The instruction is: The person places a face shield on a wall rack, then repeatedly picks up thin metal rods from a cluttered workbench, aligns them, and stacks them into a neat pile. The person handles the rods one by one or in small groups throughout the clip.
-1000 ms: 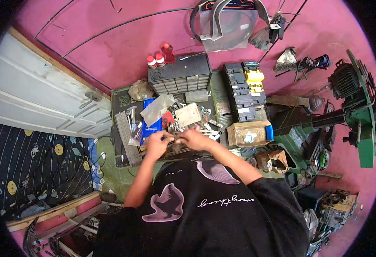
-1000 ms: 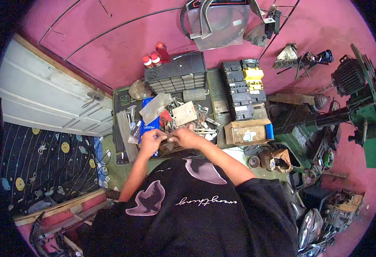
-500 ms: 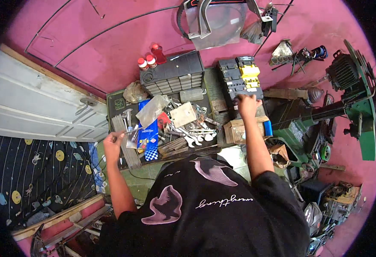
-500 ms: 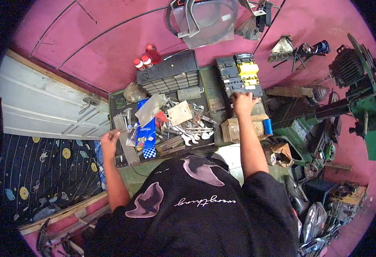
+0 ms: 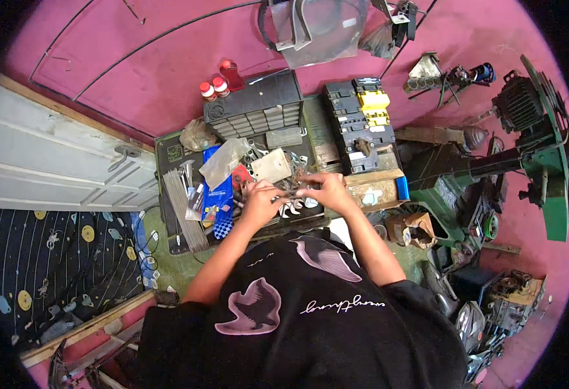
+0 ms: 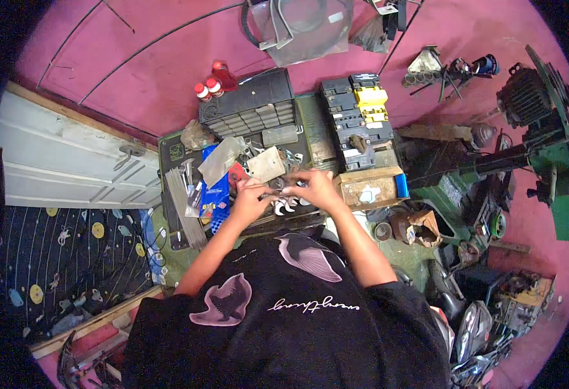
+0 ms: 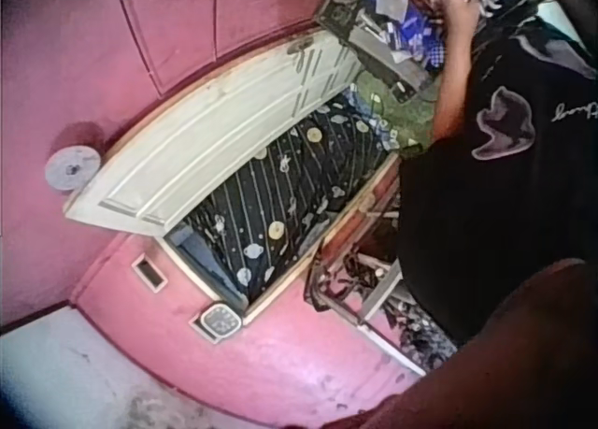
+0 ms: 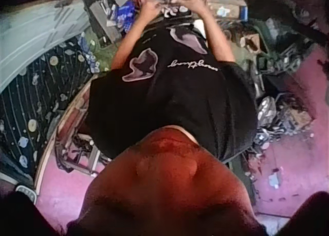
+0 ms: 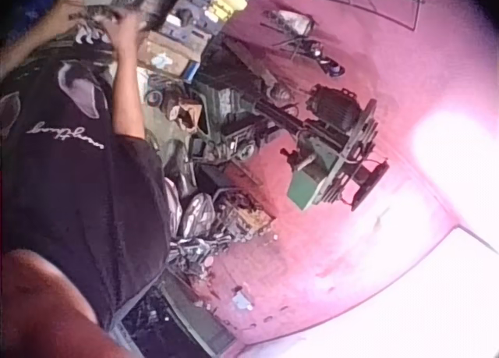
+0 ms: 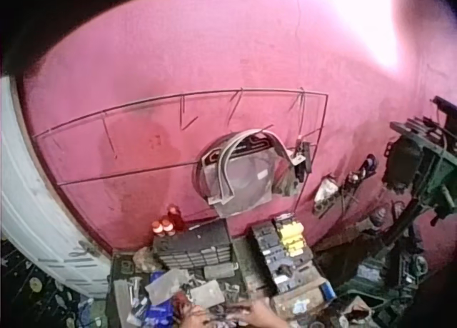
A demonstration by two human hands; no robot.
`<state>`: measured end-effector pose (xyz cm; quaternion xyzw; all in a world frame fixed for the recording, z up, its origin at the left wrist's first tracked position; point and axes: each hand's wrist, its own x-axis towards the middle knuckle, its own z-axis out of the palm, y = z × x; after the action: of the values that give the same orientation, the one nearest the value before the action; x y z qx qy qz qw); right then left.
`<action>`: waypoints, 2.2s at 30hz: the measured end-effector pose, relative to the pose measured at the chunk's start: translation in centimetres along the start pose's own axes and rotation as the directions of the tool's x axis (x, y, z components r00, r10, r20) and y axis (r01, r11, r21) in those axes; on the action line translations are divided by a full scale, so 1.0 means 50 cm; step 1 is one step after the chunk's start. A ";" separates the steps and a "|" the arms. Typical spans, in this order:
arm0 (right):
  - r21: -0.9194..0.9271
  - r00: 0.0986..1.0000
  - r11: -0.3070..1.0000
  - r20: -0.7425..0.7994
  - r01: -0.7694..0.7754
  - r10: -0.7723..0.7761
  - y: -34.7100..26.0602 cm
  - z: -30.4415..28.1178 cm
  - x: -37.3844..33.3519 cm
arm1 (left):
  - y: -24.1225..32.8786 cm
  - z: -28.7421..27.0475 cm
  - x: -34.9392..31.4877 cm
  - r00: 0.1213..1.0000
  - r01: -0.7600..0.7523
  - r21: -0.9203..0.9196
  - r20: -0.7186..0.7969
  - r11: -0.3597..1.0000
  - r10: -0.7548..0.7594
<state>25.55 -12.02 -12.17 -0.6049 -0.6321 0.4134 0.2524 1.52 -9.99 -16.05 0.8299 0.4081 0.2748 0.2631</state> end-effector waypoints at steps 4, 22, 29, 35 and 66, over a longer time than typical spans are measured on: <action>-0.038 1.000 0.999 -0.029 0.010 -0.011 0.067 0.047 -0.008 | 0.006 0.059 0.023 0.997 -0.023 -0.012 0.080 1.000 0.023; -0.379 0.824 0.923 -0.543 -0.070 -0.161 0.188 0.020 -0.124 | -0.009 0.306 0.054 0.947 -0.052 0.110 0.320 0.993 0.014; -0.248 0.841 0.951 -0.540 -0.182 0.020 0.231 0.041 -0.119 | -0.007 0.334 0.034 0.916 -0.043 0.194 0.399 0.980 -0.039; 0.073 0.782 0.962 -0.567 -0.264 0.257 0.284 0.063 -0.112 | -0.020 0.328 0.001 0.900 0.038 0.193 0.420 0.981 -0.117; -0.185 0.712 0.728 -0.460 -0.661 0.530 0.269 0.172 -0.095 | -0.044 0.235 -0.097 0.975 -0.119 0.262 0.212 0.958 0.063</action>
<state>26.66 -19.53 -27.00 -0.8792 -0.3990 0.2350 0.1123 5.73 -15.31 -27.06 0.8997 0.3744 0.1425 0.1731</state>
